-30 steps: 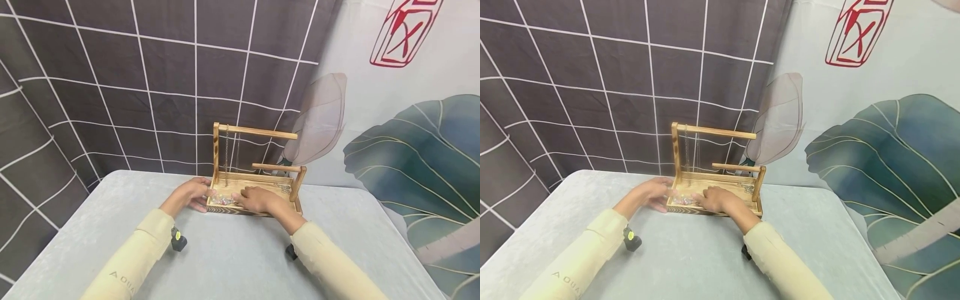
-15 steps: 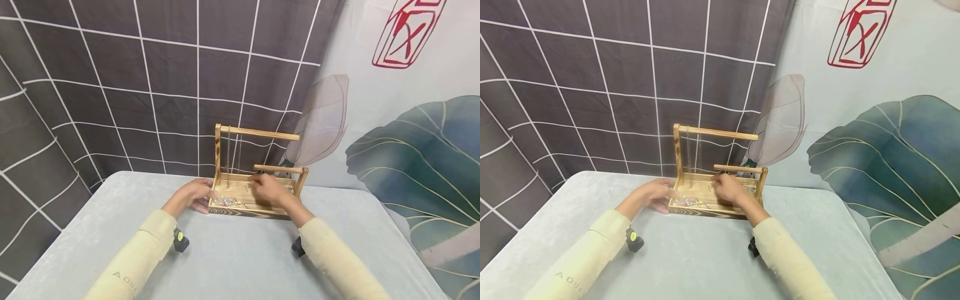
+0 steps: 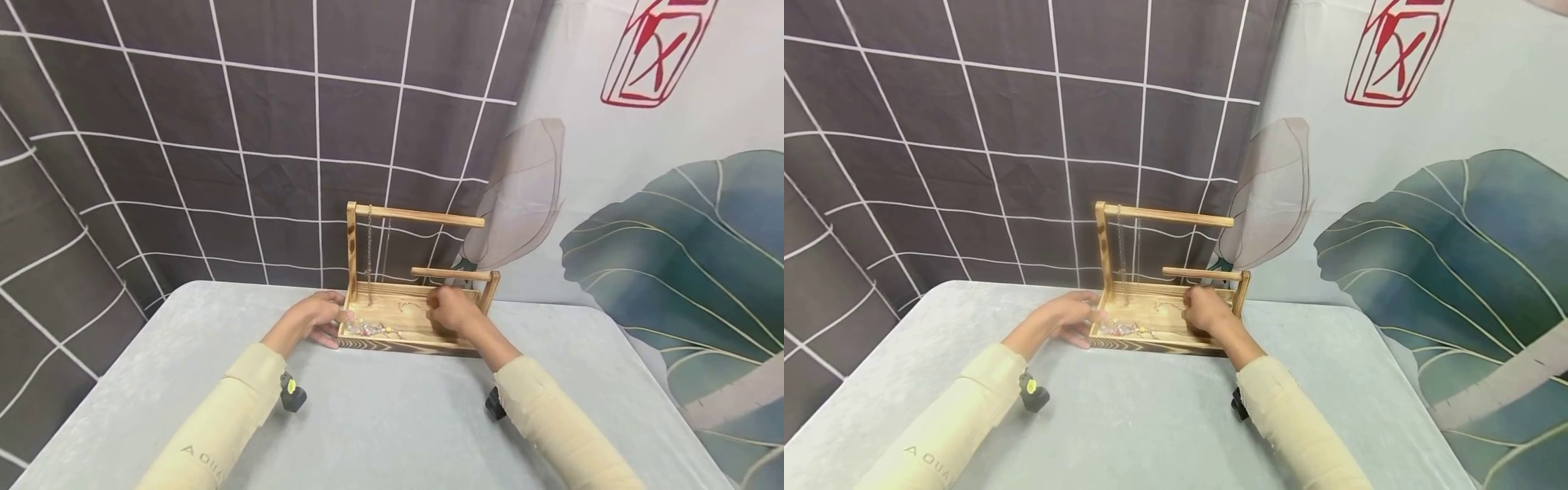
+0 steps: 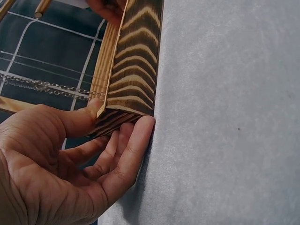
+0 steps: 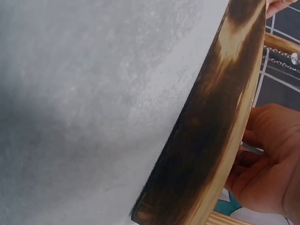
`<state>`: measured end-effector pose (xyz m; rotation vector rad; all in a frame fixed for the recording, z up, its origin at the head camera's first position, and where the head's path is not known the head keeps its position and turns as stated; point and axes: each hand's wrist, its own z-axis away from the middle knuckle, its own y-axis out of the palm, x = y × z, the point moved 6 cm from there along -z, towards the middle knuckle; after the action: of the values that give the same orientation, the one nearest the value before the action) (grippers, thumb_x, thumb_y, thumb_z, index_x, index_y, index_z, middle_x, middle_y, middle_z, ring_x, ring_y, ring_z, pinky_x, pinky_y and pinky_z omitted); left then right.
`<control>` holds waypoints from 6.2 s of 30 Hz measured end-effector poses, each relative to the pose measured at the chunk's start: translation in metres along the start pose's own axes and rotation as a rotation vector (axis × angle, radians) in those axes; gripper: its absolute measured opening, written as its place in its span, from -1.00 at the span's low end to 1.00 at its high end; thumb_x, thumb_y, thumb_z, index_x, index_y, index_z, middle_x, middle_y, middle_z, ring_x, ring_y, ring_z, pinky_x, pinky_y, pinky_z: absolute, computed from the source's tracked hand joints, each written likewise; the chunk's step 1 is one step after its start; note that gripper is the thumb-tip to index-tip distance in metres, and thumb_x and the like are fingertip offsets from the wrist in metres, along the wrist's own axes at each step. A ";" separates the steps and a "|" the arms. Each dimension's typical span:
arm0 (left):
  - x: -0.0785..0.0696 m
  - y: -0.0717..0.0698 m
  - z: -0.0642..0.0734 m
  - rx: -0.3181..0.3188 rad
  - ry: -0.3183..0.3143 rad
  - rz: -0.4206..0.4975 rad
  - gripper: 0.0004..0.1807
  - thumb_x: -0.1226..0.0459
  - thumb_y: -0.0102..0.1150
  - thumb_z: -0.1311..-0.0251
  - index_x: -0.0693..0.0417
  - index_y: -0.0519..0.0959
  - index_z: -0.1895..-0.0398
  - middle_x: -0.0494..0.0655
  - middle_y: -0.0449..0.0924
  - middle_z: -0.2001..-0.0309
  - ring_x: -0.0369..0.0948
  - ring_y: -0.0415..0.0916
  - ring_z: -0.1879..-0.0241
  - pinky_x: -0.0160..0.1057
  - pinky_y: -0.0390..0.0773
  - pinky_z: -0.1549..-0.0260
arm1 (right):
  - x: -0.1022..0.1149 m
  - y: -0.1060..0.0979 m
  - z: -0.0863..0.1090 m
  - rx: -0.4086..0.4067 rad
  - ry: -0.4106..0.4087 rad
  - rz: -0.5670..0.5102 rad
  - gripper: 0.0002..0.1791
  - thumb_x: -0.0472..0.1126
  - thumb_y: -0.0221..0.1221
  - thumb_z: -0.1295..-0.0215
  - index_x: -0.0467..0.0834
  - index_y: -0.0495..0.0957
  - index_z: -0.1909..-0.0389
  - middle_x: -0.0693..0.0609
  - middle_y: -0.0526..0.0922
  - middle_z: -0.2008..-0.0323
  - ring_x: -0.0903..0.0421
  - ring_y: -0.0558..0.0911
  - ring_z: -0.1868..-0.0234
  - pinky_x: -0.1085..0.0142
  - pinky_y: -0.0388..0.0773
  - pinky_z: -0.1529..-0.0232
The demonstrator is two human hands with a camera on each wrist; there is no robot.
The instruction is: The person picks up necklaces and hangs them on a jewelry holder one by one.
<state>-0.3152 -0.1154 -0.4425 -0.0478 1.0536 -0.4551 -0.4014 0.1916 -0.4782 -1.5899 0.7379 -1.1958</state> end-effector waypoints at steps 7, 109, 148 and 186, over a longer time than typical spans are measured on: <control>-0.001 -0.001 0.001 0.000 0.008 -0.006 -0.31 0.29 0.21 -0.68 0.20 0.21 -0.72 0.34 0.70 -0.12 0.20 0.81 -0.09 -0.01 1.01 0.19 | 0.002 0.002 0.001 0.027 -0.008 0.055 -0.85 -0.23 0.47 -0.38 -0.04 0.72 0.38 0.10 0.74 0.40 0.11 0.67 0.34 0.18 0.77 0.24; 0.002 -0.002 0.001 -0.007 0.018 0.013 -0.28 0.28 0.26 -0.65 0.16 0.22 -0.73 0.29 0.72 -0.07 0.16 0.81 -0.08 0.02 1.01 0.13 | 0.067 -0.074 0.086 -0.034 -0.024 -1.183 -0.70 -0.31 0.10 -0.71 -0.04 0.78 0.18 0.20 0.87 0.25 0.25 0.84 0.08 0.40 0.83 -0.21; -0.004 0.002 0.002 0.014 0.026 -0.024 -0.32 0.32 0.22 -0.66 0.26 0.22 -0.70 0.35 0.71 -0.12 0.21 0.83 -0.07 -0.02 1.01 0.21 | 0.088 -0.140 0.087 -0.099 -0.086 -1.245 -0.72 -0.20 0.05 -0.82 0.03 0.75 -0.15 0.03 0.93 0.13 0.13 0.91 0.13 0.20 0.98 0.13; -0.004 -0.001 0.002 0.010 0.020 -0.034 -0.28 0.28 0.20 -0.69 0.22 0.17 -0.75 0.28 0.72 -0.03 0.12 0.82 -0.01 -0.01 1.01 0.18 | 0.100 -0.219 0.086 -0.252 -0.147 -1.224 -0.75 -0.13 0.08 -0.83 -0.05 0.72 -0.18 0.09 0.94 0.07 0.15 0.92 0.10 0.31 0.94 0.19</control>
<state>-0.3156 -0.1148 -0.4383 -0.0529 1.0714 -0.4922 -0.3059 0.2075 -0.2417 -2.4072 -0.3171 -1.8084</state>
